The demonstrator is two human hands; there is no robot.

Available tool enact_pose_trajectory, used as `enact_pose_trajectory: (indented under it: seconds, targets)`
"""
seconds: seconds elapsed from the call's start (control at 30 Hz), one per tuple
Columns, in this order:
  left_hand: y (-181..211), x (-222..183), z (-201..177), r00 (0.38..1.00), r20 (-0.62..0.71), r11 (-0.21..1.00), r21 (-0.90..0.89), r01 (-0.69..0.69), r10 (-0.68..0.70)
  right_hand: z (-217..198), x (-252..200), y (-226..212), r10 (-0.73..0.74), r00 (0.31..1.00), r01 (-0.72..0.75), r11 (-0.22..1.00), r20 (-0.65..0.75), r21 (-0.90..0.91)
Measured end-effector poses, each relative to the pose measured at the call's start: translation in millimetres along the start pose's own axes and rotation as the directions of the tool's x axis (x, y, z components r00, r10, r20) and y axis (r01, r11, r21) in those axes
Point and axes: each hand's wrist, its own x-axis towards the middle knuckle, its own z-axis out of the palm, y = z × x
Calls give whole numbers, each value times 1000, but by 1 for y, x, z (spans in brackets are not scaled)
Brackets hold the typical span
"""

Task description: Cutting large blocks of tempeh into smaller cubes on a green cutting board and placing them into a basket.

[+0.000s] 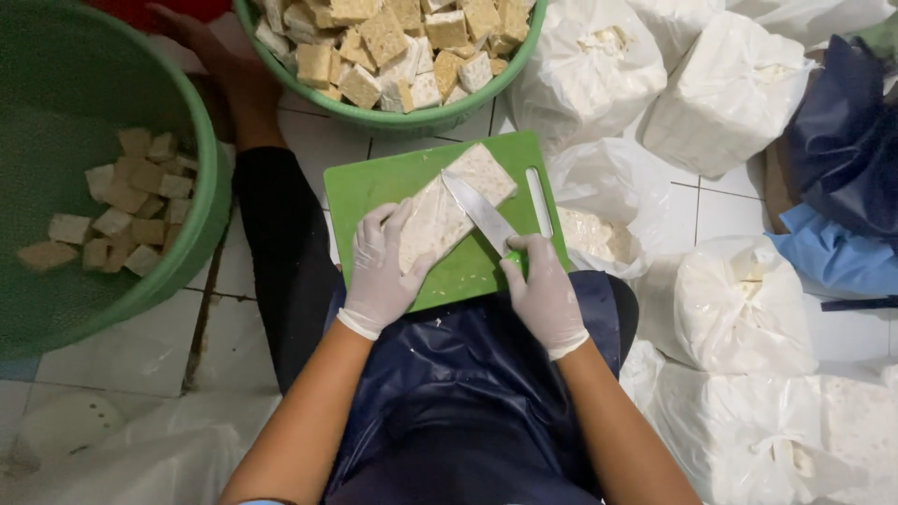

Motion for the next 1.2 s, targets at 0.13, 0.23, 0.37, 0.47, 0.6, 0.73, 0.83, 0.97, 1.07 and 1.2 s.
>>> enact_pose_trajectory:
  seconds: [0.13, 0.23, 0.37, 0.47, 0.6, 0.73, 0.83, 0.97, 1.07, 1.2]
  targets:
    - [27, 20, -11, 999, 39, 988, 156, -1, -5, -8, 2, -6, 97, 992, -107, 985, 80, 135]
    - [48, 33, 0, 996, 88, 980, 201, 17, -36, -11, 1, -6, 148, 983, -164, 974, 110, 155]
    - [48, 42, 19, 989, 101, 955, 285, 75, -108, -14, 2, -5, 171, 978, -189, 970, 123, 154]
    - [41, 43, 23, 999, 39, 951, 308, 3, -16, -16, 1, -7, 183, 976, -200, 967, 115, 156]
    - [35, 44, 27, 997, 20, 950, 300, -82, 79, -19, 1, -12, 195, 976, -206, 971, 96, 124]
    - [20, 41, 42, 985, 49, 913, 370, -171, 164, -21, -2, -15, 186, 981, -189, 981, 62, 50]
    - [18, 32, 38, 979, 48, 939, 277, -203, 198, -22, -15, -10, 114, 993, -113, 993, 21, -44]
    - [30, 16, 27, 976, 51, 947, 235, -219, 213, -18, -34, -11, 78, 997, -73, 989, 30, -128]
    - [35, 11, 26, 970, 54, 948, 205, -243, 237, -6, -36, -15, 14, 1000, -15, 967, -4, -255]
    - [28, 13, 28, 974, 20, 943, 245, -225, 227, -4, -27, -28, -29, 999, 25, 968, -14, -249]
